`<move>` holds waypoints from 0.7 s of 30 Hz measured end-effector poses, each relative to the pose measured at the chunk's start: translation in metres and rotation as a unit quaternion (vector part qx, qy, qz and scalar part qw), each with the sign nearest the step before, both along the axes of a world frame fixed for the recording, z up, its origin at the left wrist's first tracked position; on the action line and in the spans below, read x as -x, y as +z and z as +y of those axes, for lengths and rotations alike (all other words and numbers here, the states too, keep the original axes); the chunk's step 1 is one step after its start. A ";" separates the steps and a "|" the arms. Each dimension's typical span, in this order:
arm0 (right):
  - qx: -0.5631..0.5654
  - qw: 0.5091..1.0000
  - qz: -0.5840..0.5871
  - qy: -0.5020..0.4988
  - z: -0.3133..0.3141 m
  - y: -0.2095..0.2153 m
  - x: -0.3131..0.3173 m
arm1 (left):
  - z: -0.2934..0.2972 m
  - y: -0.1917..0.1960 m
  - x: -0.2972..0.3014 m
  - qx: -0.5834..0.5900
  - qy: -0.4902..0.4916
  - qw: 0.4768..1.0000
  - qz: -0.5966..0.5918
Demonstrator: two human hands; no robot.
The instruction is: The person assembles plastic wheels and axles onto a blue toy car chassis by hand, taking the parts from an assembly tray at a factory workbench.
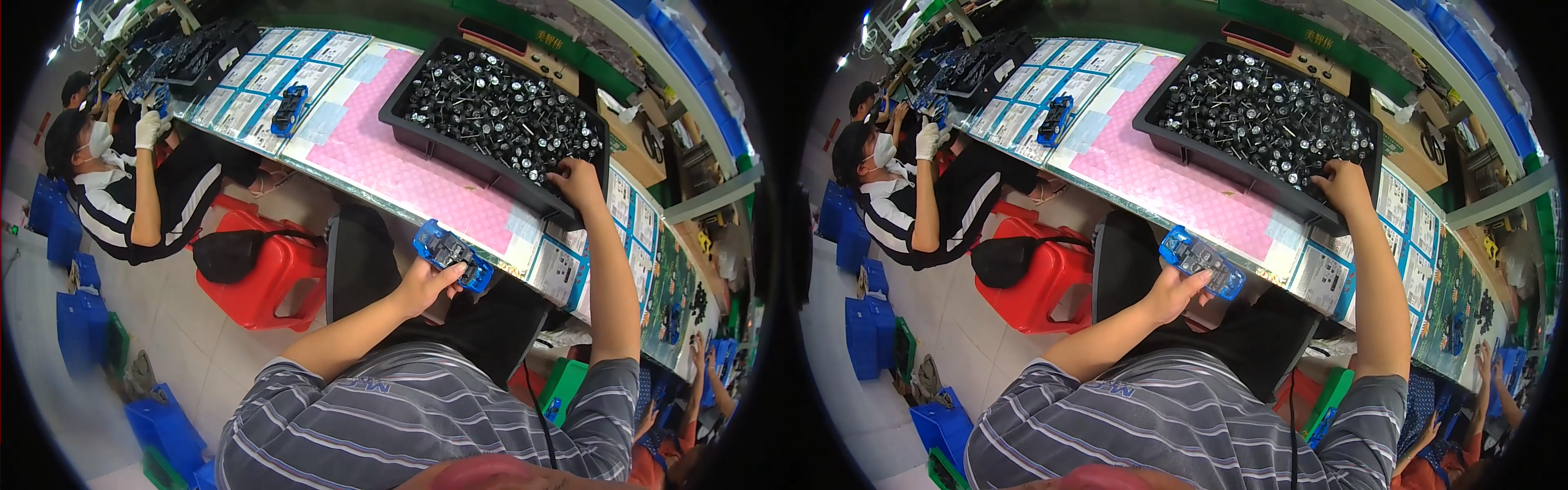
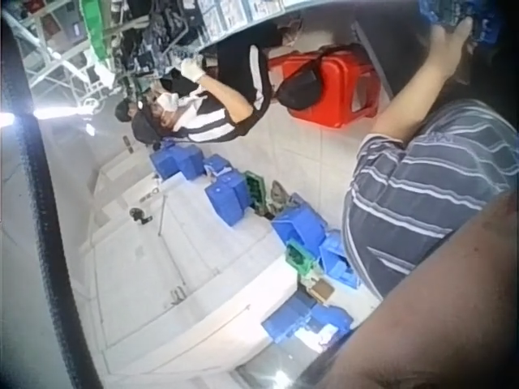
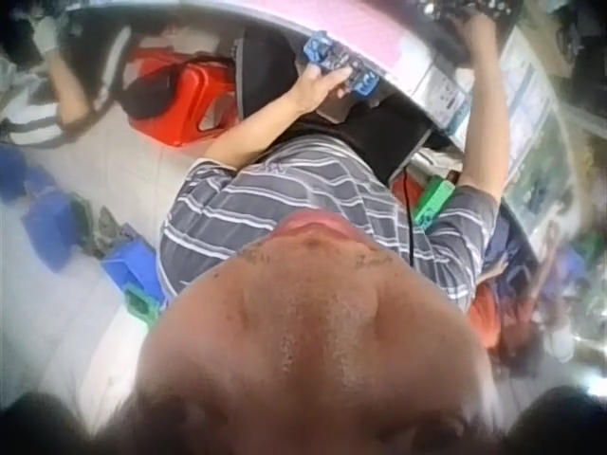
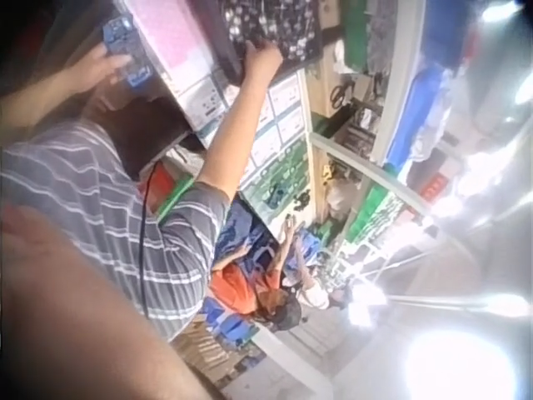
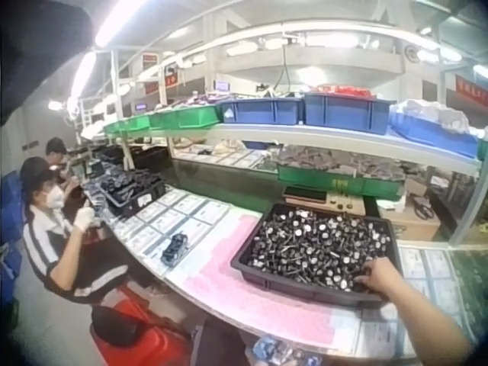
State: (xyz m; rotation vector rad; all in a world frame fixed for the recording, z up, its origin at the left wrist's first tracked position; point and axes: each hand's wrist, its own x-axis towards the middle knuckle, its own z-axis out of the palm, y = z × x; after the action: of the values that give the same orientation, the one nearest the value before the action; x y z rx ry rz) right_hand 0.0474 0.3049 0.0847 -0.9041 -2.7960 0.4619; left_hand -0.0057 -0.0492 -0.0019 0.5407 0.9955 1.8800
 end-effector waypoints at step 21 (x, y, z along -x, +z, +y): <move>0.344 0.842 0.412 -0.061 -0.090 0.028 -0.079 | 0.005 0.005 -0.013 0.018 -0.016 1.000 0.005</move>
State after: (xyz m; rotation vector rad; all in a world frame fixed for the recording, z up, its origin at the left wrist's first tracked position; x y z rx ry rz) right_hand 0.1265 0.2148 0.1129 -0.7127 -1.7587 1.4731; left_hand 0.0075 -0.0445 0.0031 0.5433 1.0199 1.8298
